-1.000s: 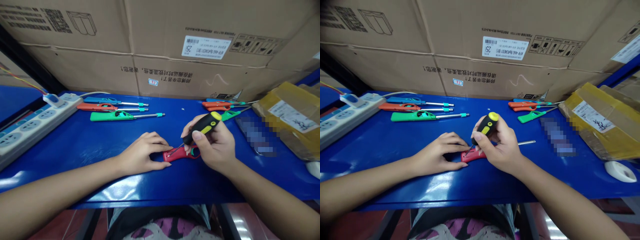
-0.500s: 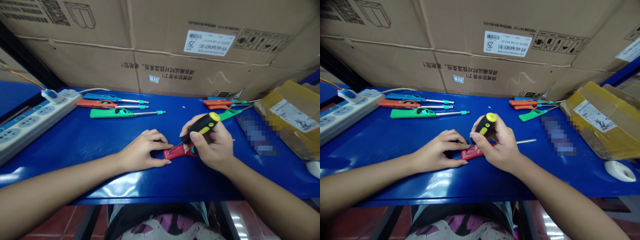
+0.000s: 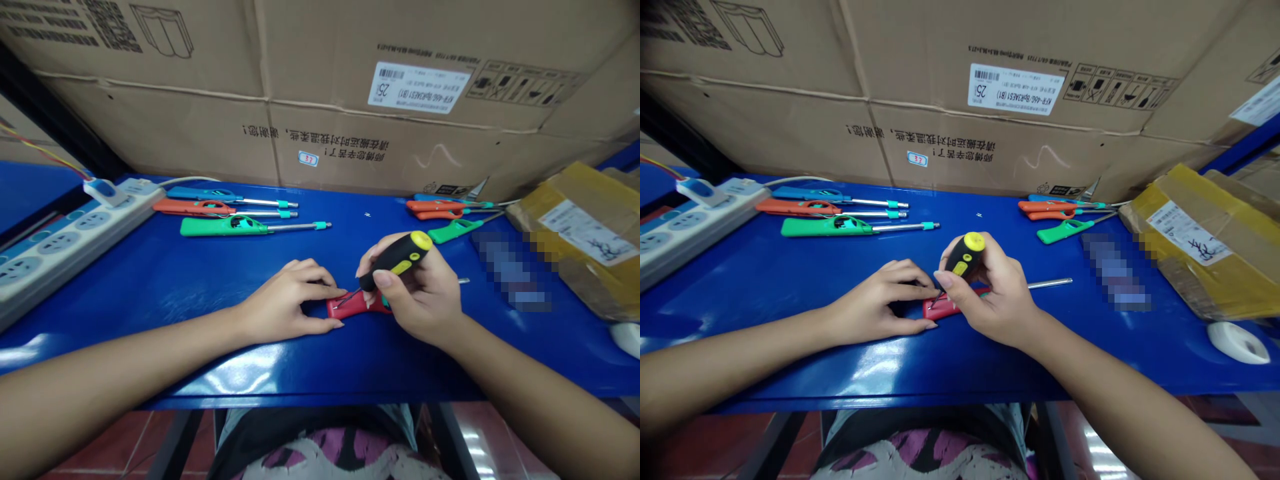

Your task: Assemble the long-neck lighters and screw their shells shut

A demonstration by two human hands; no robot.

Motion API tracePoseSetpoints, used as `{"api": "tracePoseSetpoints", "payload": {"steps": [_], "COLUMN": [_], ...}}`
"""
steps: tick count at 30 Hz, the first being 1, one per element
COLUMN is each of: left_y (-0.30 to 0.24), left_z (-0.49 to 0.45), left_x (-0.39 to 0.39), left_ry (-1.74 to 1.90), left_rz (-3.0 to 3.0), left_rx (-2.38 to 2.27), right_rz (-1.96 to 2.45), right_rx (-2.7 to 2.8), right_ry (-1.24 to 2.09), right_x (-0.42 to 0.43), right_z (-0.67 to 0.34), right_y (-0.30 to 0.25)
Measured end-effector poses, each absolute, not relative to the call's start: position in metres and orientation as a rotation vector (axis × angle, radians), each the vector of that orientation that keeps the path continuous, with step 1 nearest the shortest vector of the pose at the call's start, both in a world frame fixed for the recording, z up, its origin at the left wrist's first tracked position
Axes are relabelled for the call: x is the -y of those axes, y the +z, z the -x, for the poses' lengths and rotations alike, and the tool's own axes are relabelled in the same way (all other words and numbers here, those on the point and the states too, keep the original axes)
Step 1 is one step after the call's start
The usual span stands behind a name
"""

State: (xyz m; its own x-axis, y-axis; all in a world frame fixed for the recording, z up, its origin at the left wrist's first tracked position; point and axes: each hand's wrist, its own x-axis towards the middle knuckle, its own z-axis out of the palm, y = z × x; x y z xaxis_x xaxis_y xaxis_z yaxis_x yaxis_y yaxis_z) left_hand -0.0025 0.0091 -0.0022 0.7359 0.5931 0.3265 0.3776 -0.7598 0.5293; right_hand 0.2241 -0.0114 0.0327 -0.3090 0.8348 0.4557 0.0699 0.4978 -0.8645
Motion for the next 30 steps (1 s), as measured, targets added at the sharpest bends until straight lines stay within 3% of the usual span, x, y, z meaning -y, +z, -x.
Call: {"api": "tracePoseSetpoints", "payload": {"steps": [30], "left_y": [-0.0024], "left_z": [0.0025], "left_x": [-0.0097], "left_ry": [0.669], "left_rz": [-2.502], "left_rx": [-0.738], "right_rz": [0.769], "right_rx": [1.749], "right_ry": [0.937], "right_x": [0.0127], "right_z": [-0.2266], "right_y": [0.0316]}}
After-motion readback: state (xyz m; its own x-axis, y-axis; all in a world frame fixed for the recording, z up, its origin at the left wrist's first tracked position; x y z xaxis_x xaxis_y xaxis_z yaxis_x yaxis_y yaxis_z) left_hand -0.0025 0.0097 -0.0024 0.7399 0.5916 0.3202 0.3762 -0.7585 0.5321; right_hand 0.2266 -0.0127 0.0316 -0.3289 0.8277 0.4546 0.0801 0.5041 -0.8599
